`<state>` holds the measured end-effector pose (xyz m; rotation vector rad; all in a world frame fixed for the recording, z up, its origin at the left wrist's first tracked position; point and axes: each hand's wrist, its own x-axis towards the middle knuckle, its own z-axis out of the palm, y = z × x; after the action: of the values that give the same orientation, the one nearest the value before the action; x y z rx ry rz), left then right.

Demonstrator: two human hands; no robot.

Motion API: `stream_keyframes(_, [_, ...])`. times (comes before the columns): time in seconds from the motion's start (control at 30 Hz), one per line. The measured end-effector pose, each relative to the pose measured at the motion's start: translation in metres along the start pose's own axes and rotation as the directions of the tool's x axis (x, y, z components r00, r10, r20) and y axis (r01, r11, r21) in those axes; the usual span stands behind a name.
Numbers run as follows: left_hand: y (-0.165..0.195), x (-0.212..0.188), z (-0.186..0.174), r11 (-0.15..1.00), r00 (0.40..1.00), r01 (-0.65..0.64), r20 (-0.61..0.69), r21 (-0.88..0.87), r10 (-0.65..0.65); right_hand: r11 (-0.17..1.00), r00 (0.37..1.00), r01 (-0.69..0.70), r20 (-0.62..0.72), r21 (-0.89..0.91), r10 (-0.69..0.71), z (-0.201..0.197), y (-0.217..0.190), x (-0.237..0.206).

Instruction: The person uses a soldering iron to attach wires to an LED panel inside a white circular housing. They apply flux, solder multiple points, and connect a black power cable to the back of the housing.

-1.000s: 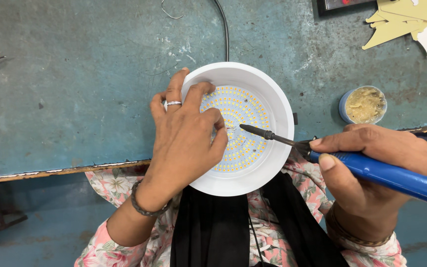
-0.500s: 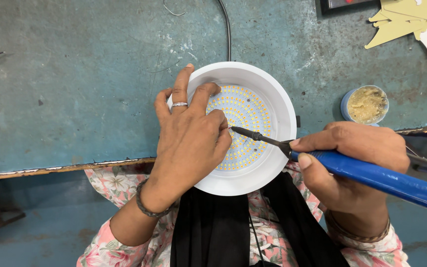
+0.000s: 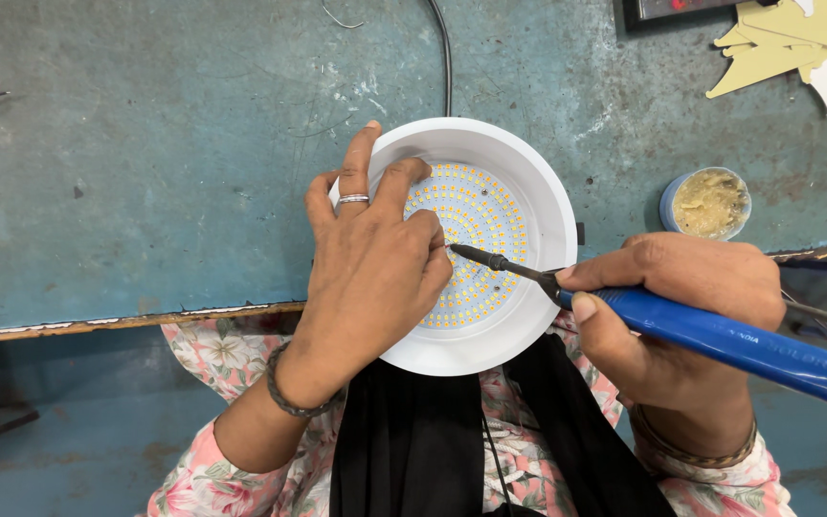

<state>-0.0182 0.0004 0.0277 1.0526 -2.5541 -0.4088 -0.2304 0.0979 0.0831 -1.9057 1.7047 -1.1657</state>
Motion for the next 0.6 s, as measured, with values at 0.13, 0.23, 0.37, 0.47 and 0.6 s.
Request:
stream_keyframes(0.13, [-0.001, 0.000, -0.002, 1.000, 1.000, 0.000, 0.007, -0.015, 0.000, 1.000, 1.000, -0.017, -0.002, -0.002, 0.017, -0.001, -0.002, -0.003])
stream_keyframes(0.23, [-0.001, -0.001, -0.003, 1.000, 1.000, 0.005, 0.016, -0.030, -0.005, 0.997, 0.996, -0.050, -0.068, 0.054, 0.054, -0.004, -0.005, -0.007])
stream_keyframes(0.37, [-0.002, -0.001, -0.002, 1.000, 1.000, 0.003, 0.023, -0.029, -0.002, 0.994, 0.990, -0.066, -0.118, 0.083, 0.076, -0.003, -0.005, -0.010])
stream_keyframes(0.47, [-0.002, -0.001, 0.000, 1.000, 1.000, 0.006, 0.012, -0.021, -0.005, 0.998, 0.995, -0.021, -0.092, 0.066, 0.027, -0.003, -0.001, -0.008])
stream_keyframes(0.6, [-0.001, -0.002, 0.001, 1.000, 1.000, 0.011, -0.009, 0.002, -0.011, 0.999, 0.998, -0.037, -0.053, 0.038, 0.039, -0.002, 0.000, -0.005])
